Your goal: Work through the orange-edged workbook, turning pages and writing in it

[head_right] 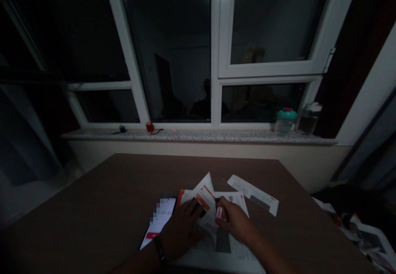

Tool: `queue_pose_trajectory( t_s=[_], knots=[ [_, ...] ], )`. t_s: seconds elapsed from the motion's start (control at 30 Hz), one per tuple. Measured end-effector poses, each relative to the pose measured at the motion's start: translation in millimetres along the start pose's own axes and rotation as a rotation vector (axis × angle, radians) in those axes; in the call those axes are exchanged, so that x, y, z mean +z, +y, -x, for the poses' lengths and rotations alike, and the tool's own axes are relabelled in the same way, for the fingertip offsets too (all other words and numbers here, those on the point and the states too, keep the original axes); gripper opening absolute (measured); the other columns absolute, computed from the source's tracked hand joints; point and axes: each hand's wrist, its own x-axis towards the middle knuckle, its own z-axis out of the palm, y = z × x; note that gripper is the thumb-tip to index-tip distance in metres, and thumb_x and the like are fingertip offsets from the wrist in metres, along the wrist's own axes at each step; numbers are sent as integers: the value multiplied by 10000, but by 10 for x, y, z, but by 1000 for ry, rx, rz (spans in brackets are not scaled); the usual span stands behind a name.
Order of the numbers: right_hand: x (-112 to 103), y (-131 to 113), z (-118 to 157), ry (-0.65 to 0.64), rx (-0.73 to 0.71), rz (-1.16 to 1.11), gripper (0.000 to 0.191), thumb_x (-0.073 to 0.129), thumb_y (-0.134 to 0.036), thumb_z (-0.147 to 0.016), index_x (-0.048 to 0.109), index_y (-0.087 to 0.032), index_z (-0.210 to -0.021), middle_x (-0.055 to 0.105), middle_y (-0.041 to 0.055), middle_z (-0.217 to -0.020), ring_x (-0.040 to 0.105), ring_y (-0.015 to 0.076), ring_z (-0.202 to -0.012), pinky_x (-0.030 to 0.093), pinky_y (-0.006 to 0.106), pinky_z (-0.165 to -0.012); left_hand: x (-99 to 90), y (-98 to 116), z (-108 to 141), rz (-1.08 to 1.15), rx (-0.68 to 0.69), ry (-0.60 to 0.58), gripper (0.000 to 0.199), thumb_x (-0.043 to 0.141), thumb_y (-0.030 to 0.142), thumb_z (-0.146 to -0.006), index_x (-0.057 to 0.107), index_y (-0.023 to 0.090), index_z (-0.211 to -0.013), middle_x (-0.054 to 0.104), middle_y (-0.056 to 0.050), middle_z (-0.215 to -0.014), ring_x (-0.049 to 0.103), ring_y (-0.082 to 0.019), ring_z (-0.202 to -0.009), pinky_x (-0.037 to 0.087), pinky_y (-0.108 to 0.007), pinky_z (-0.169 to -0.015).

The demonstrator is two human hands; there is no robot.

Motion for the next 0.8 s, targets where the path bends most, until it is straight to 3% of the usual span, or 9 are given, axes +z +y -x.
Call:
queue_pose_trajectory(
  t_s=[0.3, 0.8],
  knots=[
    [-37, -60, 83, -43, -13, 11, 219, 626, -208, -733, 520, -231, -922, 606, -32, -827, 581, 145, -736, 382, 208, -616, -9, 6, 0, -26, -11, -22, 711, 736, 410, -817, 413, 198, -1414, 362, -139, -1484, 322, -347, -1349, 272, -507, -1103],
    [-85, -117, 165, -147, -38, 31, 323, 661, -178, -684, 554, -243, -982, 636, -14, -921, 585, 169, -822, 407, 218, -683, 36, -29, 10, -7, -45, -68, 727, 732, 405, -811, 397, 284, -1445, 273, -100, -1538, 244, -363, -1385, 235, -541, -1103]
  ],
)
